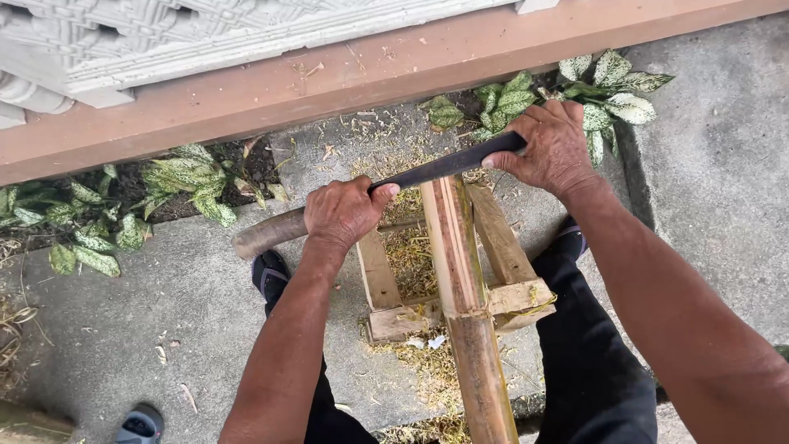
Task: The recorder uses a large knife to scrape and shape a piece of bamboo held in a wooden frame.
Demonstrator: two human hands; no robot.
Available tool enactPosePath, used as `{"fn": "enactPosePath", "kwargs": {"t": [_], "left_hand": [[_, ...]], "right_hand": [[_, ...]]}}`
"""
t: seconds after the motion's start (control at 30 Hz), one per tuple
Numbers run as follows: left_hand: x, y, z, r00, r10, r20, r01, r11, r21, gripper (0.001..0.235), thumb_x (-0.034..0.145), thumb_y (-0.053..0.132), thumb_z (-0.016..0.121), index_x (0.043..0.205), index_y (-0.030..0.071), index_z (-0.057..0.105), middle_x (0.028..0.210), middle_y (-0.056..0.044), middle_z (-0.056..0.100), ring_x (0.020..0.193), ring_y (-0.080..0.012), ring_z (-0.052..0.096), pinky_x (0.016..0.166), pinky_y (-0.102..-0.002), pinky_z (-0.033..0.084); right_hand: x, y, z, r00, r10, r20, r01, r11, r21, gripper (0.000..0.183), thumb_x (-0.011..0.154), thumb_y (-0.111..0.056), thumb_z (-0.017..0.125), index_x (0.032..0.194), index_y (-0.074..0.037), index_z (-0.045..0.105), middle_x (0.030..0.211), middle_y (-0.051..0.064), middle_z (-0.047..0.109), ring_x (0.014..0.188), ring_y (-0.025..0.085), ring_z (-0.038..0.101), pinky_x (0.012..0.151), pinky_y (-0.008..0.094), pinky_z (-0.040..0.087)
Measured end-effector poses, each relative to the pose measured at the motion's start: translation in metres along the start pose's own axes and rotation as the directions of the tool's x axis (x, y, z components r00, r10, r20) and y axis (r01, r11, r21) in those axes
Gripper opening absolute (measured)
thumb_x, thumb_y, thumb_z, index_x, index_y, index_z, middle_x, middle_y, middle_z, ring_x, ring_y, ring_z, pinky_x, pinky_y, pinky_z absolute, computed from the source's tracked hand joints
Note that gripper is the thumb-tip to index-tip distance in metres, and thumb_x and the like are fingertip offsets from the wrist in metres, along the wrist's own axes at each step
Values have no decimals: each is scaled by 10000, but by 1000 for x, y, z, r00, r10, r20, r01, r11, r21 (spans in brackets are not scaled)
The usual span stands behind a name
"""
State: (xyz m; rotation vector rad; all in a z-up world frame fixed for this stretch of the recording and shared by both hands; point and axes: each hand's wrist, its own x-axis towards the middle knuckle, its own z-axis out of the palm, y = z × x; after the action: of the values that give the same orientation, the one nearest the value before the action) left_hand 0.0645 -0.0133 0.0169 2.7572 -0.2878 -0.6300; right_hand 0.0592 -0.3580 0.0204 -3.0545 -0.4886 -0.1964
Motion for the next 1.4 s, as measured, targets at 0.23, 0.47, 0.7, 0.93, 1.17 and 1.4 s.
{"fn": "enactPosePath", "kwargs": {"t": [0.23,0.47,0.7,0.93,1.17,1.4], "left_hand": [[-10,-2,13,1000,15,-11,-15,1000,-16,705,939,772,363,1006,183,746,758,-85,729,821,-284,726,837,-520,543],[-78,-3,59,990,91,109,-91,996,-5,779,949,784,217,873,167,687,564,16,510,514,-153,570,559,-439,550],[-163,-8,116,948,258,-187,-270,962,-41,735,1001,754,226,686,199,591,482,69,430,419,-117,455,548,-425,526],[-41,-14,61,976,147,-159,-143,989,33,738,962,775,216,671,205,584,498,47,410,378,-109,396,434,-377,467],[-31,-21,57,942,178,-286,-174,984,37,742,969,751,264,722,182,671,455,45,489,392,-131,513,535,-434,497],[-156,-12,103,980,176,91,-181,982,53,716,1008,709,253,714,185,643,518,46,459,413,-143,481,501,-402,536]], "right_hand": [[-13,-4,1,1000,7,16,-7,1000,8,724,840,-893,493,911,-216,739,921,10,659,1026,217,565,1070,440,352],[-92,-40,-13,962,167,216,-141,981,-131,726,809,-871,455,952,-232,770,885,-2,664,935,196,545,993,411,359],[-185,-89,-36,988,149,48,-152,987,56,678,774,-784,548,966,-168,756,961,-1,686,1028,215,560,1039,414,342],[-52,-26,-4,984,128,126,-108,983,-151,736,859,-825,508,997,-150,769,920,36,673,972,226,548,1021,437,346],[-33,-31,-14,1000,15,19,-12,986,-164,761,900,-856,441,947,-159,742,958,52,649,1048,231,545,1110,461,340],[-176,-86,-18,990,128,61,-128,992,-11,738,816,-809,527,938,-121,764,912,28,682,901,211,555,958,427,362]]}}
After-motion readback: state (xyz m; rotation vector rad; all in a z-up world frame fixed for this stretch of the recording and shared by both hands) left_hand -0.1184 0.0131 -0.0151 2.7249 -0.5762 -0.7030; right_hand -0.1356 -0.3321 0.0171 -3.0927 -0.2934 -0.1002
